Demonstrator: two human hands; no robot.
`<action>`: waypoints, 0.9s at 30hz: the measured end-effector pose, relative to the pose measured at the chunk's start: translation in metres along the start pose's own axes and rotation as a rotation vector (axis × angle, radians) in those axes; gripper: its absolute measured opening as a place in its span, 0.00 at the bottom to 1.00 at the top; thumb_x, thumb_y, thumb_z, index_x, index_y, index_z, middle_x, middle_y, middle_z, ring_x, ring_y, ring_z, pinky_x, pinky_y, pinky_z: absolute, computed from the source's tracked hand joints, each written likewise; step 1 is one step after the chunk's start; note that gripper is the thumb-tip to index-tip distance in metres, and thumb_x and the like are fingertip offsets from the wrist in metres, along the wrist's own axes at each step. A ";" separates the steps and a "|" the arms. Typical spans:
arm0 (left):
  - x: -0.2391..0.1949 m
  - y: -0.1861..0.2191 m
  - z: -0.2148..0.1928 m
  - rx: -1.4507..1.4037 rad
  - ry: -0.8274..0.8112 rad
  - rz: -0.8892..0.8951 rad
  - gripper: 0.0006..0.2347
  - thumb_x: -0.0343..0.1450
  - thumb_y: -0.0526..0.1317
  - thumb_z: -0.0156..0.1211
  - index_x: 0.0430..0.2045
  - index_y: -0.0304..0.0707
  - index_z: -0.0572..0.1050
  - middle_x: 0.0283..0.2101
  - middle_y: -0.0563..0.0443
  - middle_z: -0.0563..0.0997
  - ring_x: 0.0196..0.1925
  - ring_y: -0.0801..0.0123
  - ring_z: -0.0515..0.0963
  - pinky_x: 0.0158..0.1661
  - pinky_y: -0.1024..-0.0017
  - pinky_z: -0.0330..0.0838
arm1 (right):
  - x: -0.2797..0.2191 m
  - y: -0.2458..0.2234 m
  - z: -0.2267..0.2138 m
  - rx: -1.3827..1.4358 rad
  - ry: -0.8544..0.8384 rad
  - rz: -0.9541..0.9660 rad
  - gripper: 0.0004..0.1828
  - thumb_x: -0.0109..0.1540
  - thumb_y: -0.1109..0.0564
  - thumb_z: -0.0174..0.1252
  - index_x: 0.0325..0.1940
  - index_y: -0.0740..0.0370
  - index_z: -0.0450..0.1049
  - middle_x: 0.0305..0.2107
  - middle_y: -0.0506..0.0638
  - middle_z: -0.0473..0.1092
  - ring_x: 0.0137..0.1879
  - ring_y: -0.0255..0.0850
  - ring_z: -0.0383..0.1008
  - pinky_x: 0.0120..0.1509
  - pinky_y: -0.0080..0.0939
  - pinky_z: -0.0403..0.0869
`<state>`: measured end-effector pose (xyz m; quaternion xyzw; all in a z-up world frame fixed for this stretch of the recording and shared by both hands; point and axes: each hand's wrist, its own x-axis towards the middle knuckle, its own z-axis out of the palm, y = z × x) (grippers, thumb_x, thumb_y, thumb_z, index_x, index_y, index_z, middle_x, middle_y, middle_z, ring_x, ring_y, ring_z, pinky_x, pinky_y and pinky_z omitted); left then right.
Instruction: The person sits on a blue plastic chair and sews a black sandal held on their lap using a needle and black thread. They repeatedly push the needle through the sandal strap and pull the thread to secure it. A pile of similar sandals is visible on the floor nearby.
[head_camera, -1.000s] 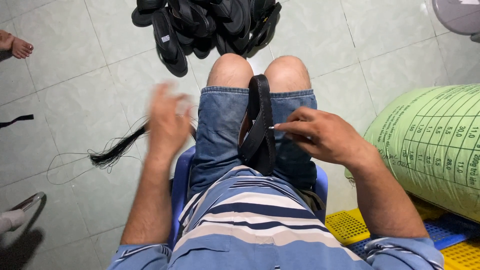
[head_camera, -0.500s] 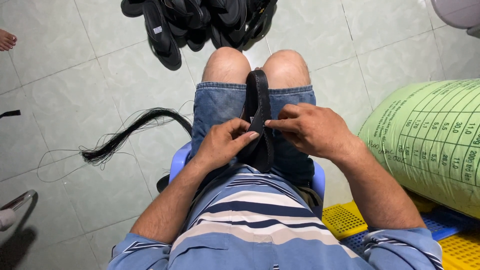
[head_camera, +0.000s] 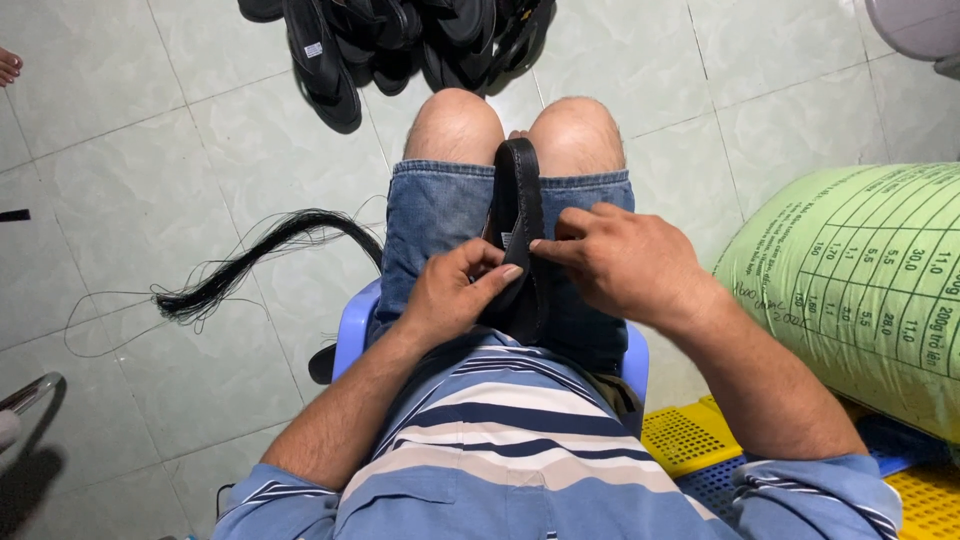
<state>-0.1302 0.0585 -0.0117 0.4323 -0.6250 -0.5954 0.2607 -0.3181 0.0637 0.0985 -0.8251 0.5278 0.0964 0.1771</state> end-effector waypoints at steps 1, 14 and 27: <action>0.000 -0.001 0.005 -0.002 0.046 0.007 0.04 0.63 0.38 0.61 0.26 0.40 0.76 0.17 0.47 0.78 0.21 0.72 0.73 0.21 0.75 0.67 | 0.000 -0.002 0.005 -0.058 0.045 -0.016 0.13 0.54 0.58 0.54 0.41 0.46 0.75 0.29 0.46 0.70 0.32 0.37 0.72 0.31 0.33 0.75; -0.001 0.049 -0.054 0.768 -0.324 0.085 0.07 0.65 0.38 0.55 0.31 0.41 0.78 0.31 0.45 0.80 0.35 0.57 0.80 0.31 0.67 0.75 | -0.004 -0.015 0.015 0.084 0.158 0.062 0.09 0.56 0.57 0.53 0.39 0.56 0.74 0.28 0.51 0.70 0.32 0.42 0.74 0.28 0.39 0.75; 0.012 -0.015 -0.025 -0.237 -0.060 -0.013 0.08 0.63 0.32 0.60 0.33 0.36 0.77 0.33 0.47 0.80 0.31 0.73 0.77 0.23 0.84 0.71 | -0.004 -0.011 0.022 0.316 0.154 0.127 0.10 0.56 0.58 0.55 0.41 0.57 0.74 0.31 0.52 0.72 0.35 0.43 0.75 0.34 0.40 0.76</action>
